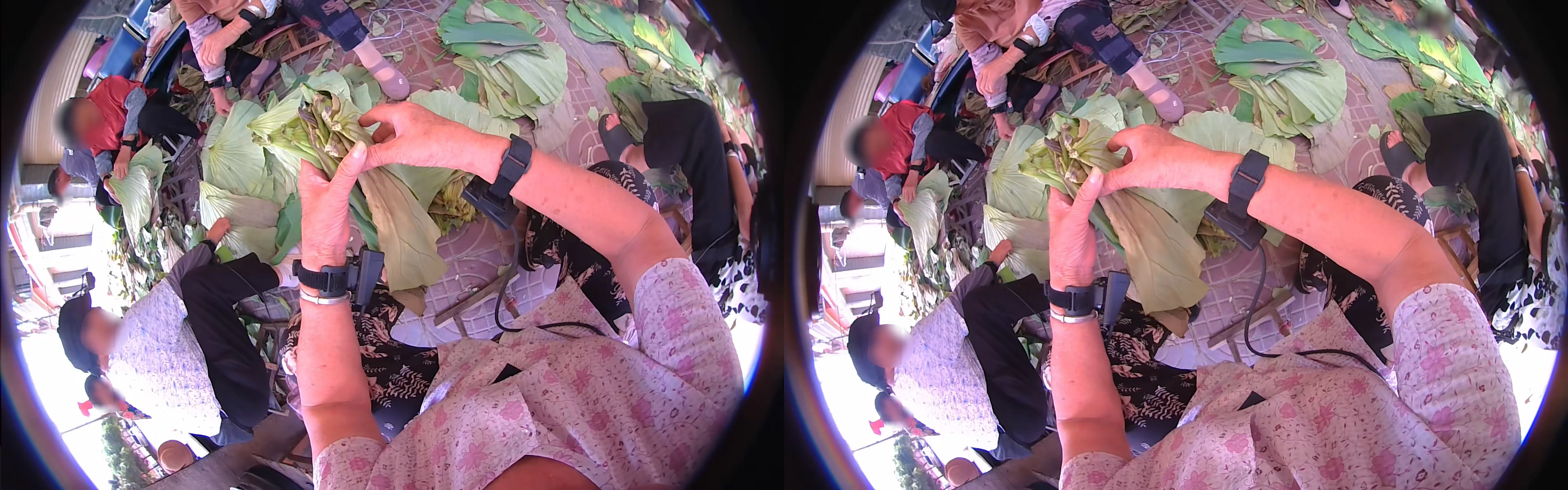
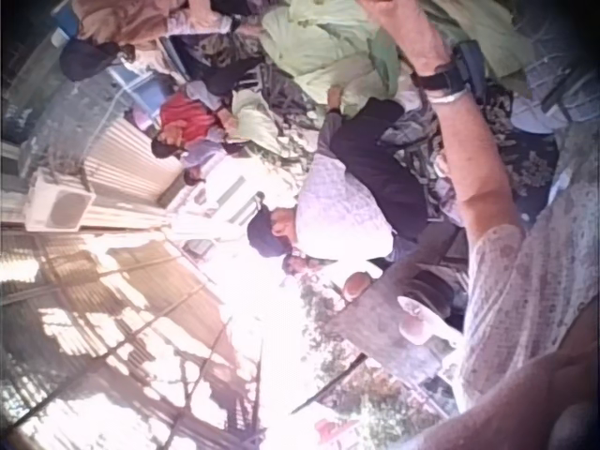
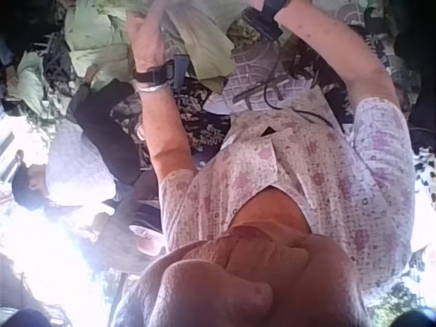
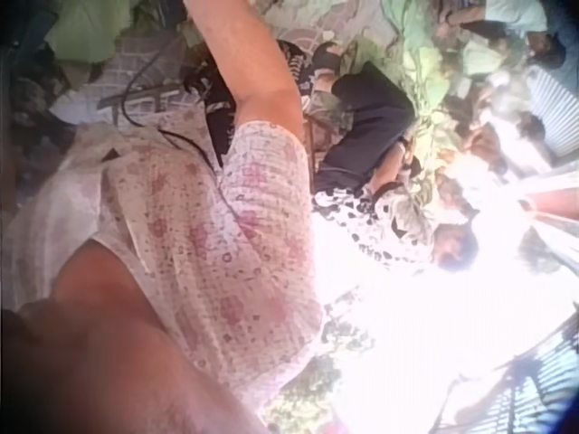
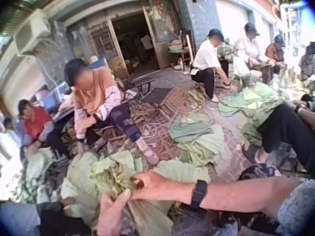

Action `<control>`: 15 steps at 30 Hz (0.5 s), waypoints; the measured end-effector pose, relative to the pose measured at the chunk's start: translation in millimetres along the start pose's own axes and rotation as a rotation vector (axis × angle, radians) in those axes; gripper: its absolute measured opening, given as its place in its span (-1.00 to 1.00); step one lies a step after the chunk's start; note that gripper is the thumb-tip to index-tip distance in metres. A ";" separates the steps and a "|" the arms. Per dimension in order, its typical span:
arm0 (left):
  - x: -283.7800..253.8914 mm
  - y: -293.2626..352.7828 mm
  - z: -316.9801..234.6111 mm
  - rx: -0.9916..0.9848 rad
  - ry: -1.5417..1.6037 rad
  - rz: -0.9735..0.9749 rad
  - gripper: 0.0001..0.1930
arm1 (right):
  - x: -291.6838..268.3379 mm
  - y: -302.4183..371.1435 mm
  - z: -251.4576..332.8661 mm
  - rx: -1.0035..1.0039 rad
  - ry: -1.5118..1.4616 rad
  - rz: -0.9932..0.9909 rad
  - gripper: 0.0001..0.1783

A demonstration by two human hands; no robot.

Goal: The person sits on a tiled floor and repeatedly picks up large green leaves, folds them, and places them into a growing stack. Other people are seated nearby doing similar work with leaves.

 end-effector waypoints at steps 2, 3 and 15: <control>-2.9 0.4 4.8 -0.005 0.000 -0.007 -0.44 | 3.1 0.4 0.5 0.014 -0.008 0.019 -0.21; -6.6 1.3 8.8 -0.025 0.034 -0.043 -0.45 | 3.6 0.8 -1.0 0.037 -0.022 0.024 -0.25; -7.2 4.0 19.0 -0.106 0.037 -0.106 -0.49 | -11.2 6.6 17.4 0.131 0.447 0.084 -0.58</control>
Point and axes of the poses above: each hand's wrist, its own y-axis away from the middle knuckle, its own x-axis out of the palm, z = x × y, the point moved 7 cm from there along -y, towards the middle knuckle, and after that the axes turned 9 degrees about z, right-handed, at the moved point
